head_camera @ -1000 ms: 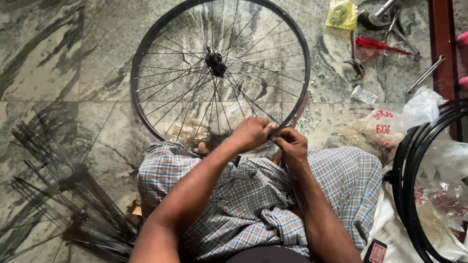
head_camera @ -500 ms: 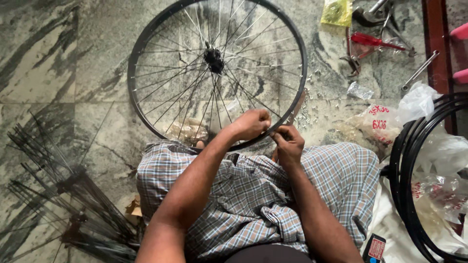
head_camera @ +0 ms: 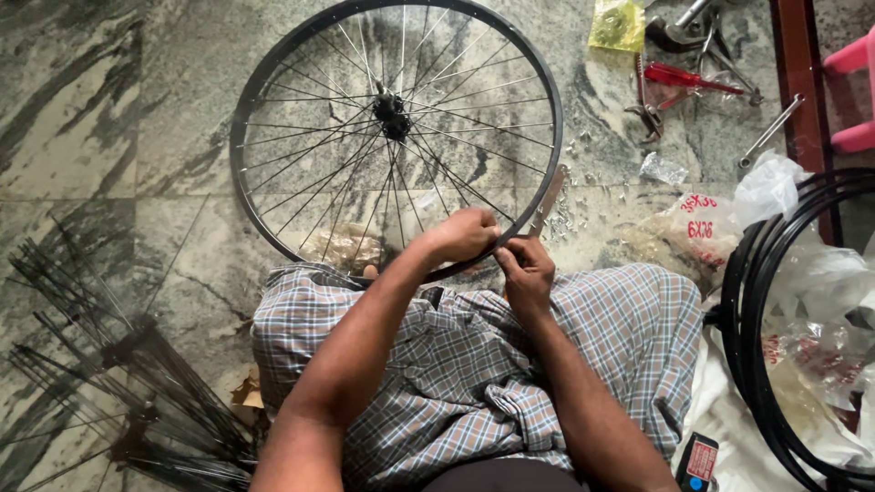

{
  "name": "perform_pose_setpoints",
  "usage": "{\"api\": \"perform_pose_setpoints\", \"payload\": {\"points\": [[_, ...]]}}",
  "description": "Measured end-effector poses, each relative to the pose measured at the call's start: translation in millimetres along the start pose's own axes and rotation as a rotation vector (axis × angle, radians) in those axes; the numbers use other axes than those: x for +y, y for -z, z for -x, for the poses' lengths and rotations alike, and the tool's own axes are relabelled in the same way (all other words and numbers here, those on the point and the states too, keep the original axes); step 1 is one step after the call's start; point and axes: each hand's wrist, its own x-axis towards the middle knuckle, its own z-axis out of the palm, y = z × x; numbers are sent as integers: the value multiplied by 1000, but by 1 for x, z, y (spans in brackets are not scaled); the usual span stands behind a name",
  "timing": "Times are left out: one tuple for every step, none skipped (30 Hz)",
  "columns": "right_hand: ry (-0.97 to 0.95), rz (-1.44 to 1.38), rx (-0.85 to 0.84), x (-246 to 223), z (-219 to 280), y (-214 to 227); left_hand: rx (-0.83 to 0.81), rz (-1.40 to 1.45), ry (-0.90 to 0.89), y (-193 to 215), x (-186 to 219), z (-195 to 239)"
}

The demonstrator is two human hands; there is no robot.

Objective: The person sits on the floor and installs a rim tape onto a bicycle wheel rim, then handles a separate rim and a bundle of spokes. The person uses a small tool to press the tape into place and adjusts the rim by hand.

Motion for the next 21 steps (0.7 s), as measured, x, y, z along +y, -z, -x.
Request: {"api": "perform_pose_setpoints", "payload": {"points": [[-75, -80, 11, 0, 1, 0, -51, 33, 7, 1, 2, 2], [-149, -162, 20, 0, 1, -2, -28, 39, 62, 1, 4, 4], [-222, -244, 29, 1, 0, -3, -4, 46, 116, -2, 5, 6], [-242, -250, 25, 3, 0, -3, 20, 54, 173, -6, 7, 8], [-262, -257, 22, 6, 0, -4, 98, -30, 101, -11, 7, 9], [-282, -262, 18, 8, 0, -3, 174, -113, 29, -16, 8, 9], [-280, -264, 37, 12, 0, -5, 251, -196, -43, -17, 8, 8], [-278, -264, 57, 15, 0, -5, 211, -137, -13, -18, 7, 6], [-276, -265, 76, 18, 1, -5, 171, -79, 18, -17, 5, 5], [-239, -255, 76, 20, 3, -5, 128, -22, 46, -14, 3, 3], [-202, -244, 76, 22, 4, -5, 67, 3, 4, -9, 1, 1], [-168, -236, 77, 22, 6, -7, 5, 27, -36, -2, -2, 1], [-204, -276, 89, 21, 8, -8, -58, 50, -76, 1, -4, 1], [-234, -319, 100, 19, 7, -11, -77, 103, -37, 6, -4, 1], [-265, -362, 111, 16, 5, -14, -96, 155, 2, 10, -3, 1], [-265, -378, 124, 13, 4, -16, -115, 210, 43, 10, -1, 3], [-264, -395, 136, 8, 3, -18, -76, 143, 27, 10, 1, 5], [-267, -410, 150, 3, 3, -19, -41, 78, 12, 6, 4, 7], [-189, -281, 157, -3, 4, -20, -6, 13, -3, 3, 6, 9], [-113, -151, 160, -9, 6, -19, -4, 55, 64, -1, 10, 11], [-38, -21, 162, -15, 8, -18, -2, 97, 131, -6, 13, 13]]}}
